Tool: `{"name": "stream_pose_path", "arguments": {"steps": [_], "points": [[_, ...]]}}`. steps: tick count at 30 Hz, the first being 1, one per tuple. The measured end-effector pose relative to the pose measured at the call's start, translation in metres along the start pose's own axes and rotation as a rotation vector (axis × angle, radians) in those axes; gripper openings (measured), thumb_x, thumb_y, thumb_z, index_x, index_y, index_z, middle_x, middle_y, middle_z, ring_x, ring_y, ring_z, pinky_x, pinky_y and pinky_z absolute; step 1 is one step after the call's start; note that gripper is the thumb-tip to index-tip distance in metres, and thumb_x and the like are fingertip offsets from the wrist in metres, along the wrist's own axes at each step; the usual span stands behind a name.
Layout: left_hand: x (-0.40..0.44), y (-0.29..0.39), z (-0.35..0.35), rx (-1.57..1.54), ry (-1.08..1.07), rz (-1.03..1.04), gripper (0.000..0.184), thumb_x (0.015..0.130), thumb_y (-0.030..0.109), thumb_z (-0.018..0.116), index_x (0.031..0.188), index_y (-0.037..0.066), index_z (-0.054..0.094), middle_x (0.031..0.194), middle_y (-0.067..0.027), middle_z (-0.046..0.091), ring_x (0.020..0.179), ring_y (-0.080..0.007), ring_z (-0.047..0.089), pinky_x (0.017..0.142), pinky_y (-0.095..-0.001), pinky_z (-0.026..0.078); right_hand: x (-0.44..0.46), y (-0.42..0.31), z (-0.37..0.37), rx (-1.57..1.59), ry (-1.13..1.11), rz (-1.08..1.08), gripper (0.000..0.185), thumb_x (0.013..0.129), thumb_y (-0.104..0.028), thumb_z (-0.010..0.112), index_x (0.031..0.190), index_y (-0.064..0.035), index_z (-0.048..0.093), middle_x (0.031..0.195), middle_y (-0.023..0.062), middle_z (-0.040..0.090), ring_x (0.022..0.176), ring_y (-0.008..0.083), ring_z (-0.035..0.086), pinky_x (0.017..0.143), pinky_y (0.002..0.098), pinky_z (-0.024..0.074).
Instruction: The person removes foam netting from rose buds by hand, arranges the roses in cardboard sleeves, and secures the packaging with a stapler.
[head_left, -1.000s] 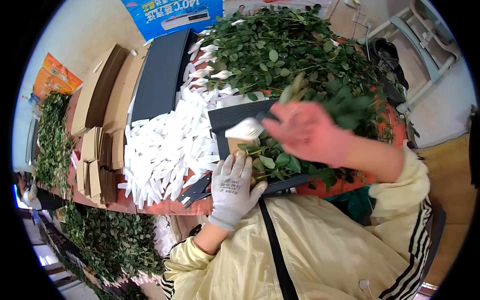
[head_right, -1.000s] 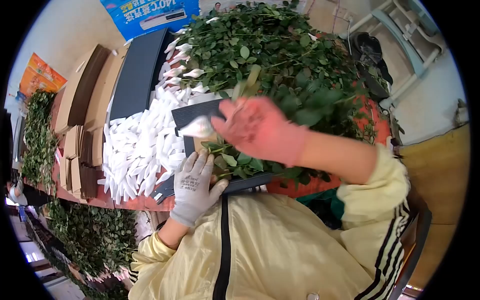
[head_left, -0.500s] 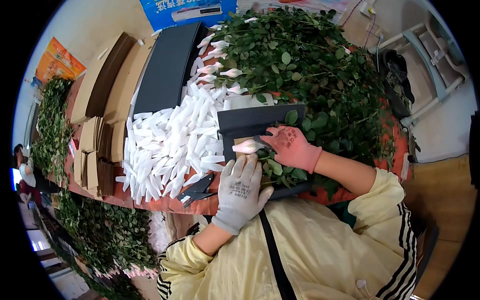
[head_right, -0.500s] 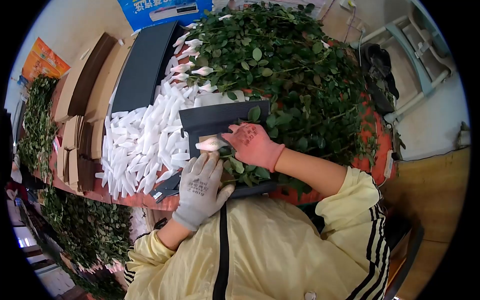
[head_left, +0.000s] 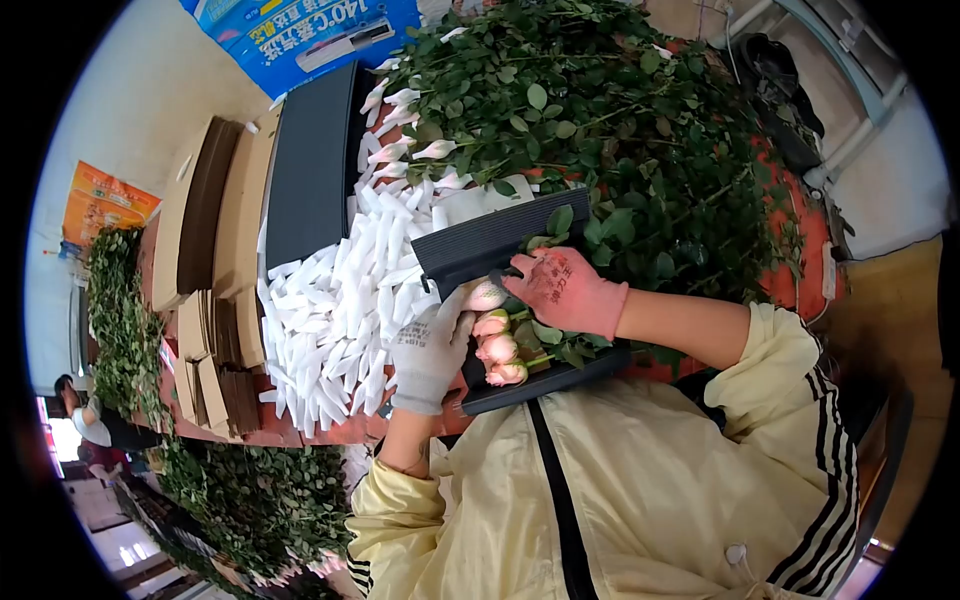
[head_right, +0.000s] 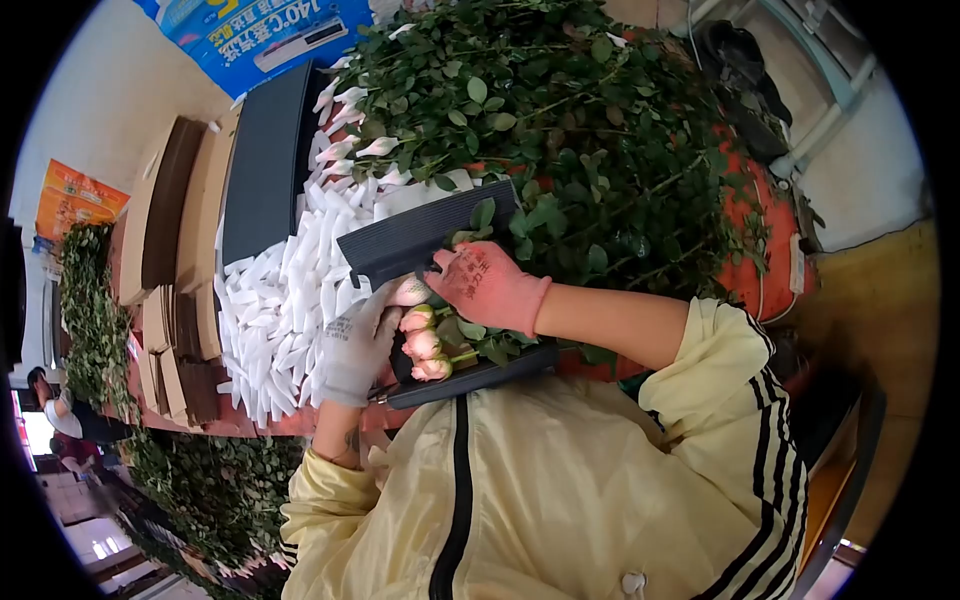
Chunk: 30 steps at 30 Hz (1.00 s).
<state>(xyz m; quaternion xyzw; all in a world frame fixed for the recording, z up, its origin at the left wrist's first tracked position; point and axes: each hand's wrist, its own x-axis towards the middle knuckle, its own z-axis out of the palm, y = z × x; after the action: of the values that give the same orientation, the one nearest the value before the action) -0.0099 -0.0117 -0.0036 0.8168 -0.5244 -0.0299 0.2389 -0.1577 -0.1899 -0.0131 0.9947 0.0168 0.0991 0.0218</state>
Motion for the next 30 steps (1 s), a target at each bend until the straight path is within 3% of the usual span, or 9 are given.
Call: {"name": "stream_pose_path", "arguments": {"steps": [2,6,8,13,19,21,30], "points": [[0.006,-0.014,0.011,0.009,0.059,0.068,0.018,0.081,0.021,0.060,0.098,0.015,0.064,0.075,-0.0080,0.063,0.064,-0.0286,0.061,0.057,-0.0382,0.048,0.011,-0.005,-0.021,-0.002,-0.248,0.043,0.042,0.077,-0.017,0.048,0.118,-0.0114,0.055,0.112,0.0099,0.058,0.107,0.0204,0.054,0.092,0.0346,0.0392],[0.010,-0.017,0.007,-0.023,0.099,0.159,0.012,0.082,0.018,0.059,0.091,0.012,0.063,0.076,-0.0093,0.062,0.065,-0.0297,0.060,0.057,-0.0396,0.047,0.014,-0.004,-0.026,0.056,-0.325,0.096,0.042,0.080,-0.018,0.046,0.121,-0.0099,0.053,0.112,0.0114,0.058,0.107,0.0221,0.055,0.091,0.0344,0.0411],[0.011,-0.015,0.006,-0.033,0.078,0.171,0.012,0.082,0.017,0.058,0.091,0.011,0.063,0.076,-0.0096,0.062,0.065,-0.0299,0.060,0.057,-0.0397,0.047,0.020,-0.006,-0.033,0.005,-0.471,0.081,0.042,0.083,-0.018,0.044,0.124,-0.0088,0.051,0.114,0.0136,0.057,0.105,0.0246,0.056,0.088,0.0350,0.0434],[0.017,-0.009,0.004,-0.038,0.086,0.212,0.014,0.083,0.017,0.056,0.092,0.009,0.062,0.077,-0.0112,0.062,0.066,-0.0313,0.060,0.058,-0.0410,0.047,0.017,-0.007,-0.023,0.038,-0.436,0.051,0.041,0.085,-0.018,0.043,0.124,-0.0086,0.051,0.122,0.0165,0.053,0.103,0.0271,0.057,0.086,0.0352,0.0446],[0.022,-0.017,0.002,0.023,-0.022,0.284,0.014,0.079,0.017,0.057,0.089,0.008,0.061,0.074,-0.0111,0.061,0.063,-0.0310,0.059,0.056,-0.0409,0.046,0.016,-0.011,-0.027,-0.038,-0.354,0.052,0.039,0.083,-0.017,0.045,0.120,-0.0087,0.053,0.107,0.0115,0.056,0.092,0.0232,0.059,0.078,0.0340,0.0453],[0.023,-0.020,0.003,0.024,-0.013,0.293,0.012,0.078,0.016,0.057,0.087,0.008,0.062,0.072,-0.0110,0.060,0.062,-0.0302,0.059,0.055,-0.0404,0.046,0.015,-0.010,-0.024,-0.014,-0.260,0.084,0.033,0.082,-0.014,0.048,0.113,-0.0060,0.057,0.096,0.0092,0.061,0.090,0.0220,0.059,0.074,0.0308,0.0441],[0.008,-0.026,-0.003,0.009,0.080,0.188,0.007,0.076,0.010,0.057,0.080,0.007,0.062,0.068,-0.0126,0.060,0.059,-0.0306,0.058,0.053,-0.0387,0.044,0.014,-0.009,-0.012,-0.057,-0.249,0.018,0.035,0.081,-0.016,0.047,0.114,-0.0057,0.055,0.091,0.0054,0.062,0.098,0.0192,0.053,0.080,0.0302,0.0416]]}}
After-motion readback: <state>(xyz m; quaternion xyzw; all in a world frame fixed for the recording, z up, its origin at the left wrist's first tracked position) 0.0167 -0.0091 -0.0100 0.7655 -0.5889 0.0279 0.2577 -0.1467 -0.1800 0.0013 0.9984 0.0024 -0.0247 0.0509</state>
